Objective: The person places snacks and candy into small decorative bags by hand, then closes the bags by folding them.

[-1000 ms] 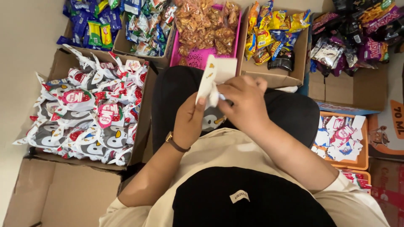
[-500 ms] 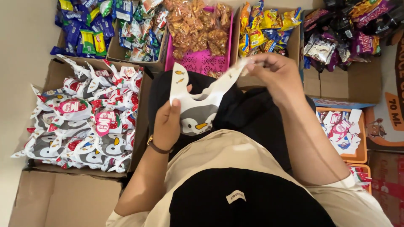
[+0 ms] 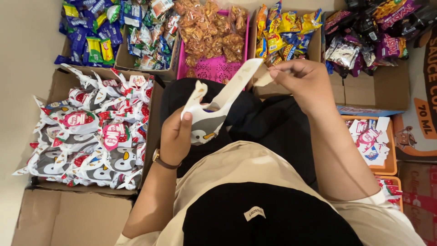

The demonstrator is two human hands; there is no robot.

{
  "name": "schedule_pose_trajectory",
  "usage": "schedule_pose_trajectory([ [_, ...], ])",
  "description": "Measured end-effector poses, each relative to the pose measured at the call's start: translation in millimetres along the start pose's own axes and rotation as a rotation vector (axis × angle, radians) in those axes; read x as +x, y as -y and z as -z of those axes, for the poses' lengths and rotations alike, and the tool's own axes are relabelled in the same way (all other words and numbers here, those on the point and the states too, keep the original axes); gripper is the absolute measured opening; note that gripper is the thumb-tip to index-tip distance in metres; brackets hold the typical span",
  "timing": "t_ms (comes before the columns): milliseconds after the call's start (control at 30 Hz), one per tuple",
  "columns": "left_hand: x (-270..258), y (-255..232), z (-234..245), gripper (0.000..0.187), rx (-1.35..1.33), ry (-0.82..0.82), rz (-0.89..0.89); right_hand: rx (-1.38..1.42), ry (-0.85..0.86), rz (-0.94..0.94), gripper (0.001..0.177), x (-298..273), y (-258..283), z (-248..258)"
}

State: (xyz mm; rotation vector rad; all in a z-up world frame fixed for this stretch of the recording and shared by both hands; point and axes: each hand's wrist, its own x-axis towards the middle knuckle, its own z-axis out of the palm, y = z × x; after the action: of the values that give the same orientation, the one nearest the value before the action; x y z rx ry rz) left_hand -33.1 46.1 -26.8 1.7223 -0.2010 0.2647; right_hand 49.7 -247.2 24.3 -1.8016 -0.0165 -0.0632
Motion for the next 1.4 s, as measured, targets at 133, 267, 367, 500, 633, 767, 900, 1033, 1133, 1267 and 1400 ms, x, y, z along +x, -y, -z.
schedule_pose_trajectory([
  [133, 3, -4, -2, 0.039, -0.011, 0.018, -0.046, 0.076, 0.02, -0.005, 0.014, -1, 2, -6],
  [267, 6, -9, -2, 0.039, 0.002, 0.05, -0.121, 0.203, 0.078, -0.018, 0.024, 2, -3, 0],
  [367, 7, -10, -1, 0.038, 0.01, 0.069, -0.142, 0.209, 0.109, -0.04, 0.027, -2, 8, -1],
  [500, 7, -12, -3, 0.038, 0.033, 0.09, -0.142, 0.185, 0.131, -0.098, 0.035, 2, -1, 1],
  [633, 3, -7, -1, 0.041, 0.115, 0.138, -0.141, 0.157, 0.146, -0.076, 0.026, 2, -3, 0],
  [767, 3, -5, -2, 0.04, 0.117, 0.148, -0.113, 0.018, 0.158, -0.031, 0.018, -1, -6, 2],
  [900, -3, 13, -7, 0.045, 0.055, 0.131, -0.051, -0.097, 0.195, 0.037, 0.015, -8, 11, -1],
  [1033, -12, 46, -10, 0.047, -0.008, 0.137, 0.052, -0.14, 0.277, 0.05, 0.013, -20, 36, 7],
  [1133, -14, 48, -17, 0.048, -0.057, 0.151, 0.091, -0.215, 0.327, 0.123, 0.013, -25, 54, 12],
  [1267, -6, 18, -24, 0.049, -0.139, 0.154, 0.129, -0.354, 0.341, 0.215, 0.014, -28, 72, 15],
  [1400, -2, -4, -30, 0.052, -0.191, 0.149, 0.109, -0.381, 0.328, 0.313, 0.018, -33, 77, 15],
])
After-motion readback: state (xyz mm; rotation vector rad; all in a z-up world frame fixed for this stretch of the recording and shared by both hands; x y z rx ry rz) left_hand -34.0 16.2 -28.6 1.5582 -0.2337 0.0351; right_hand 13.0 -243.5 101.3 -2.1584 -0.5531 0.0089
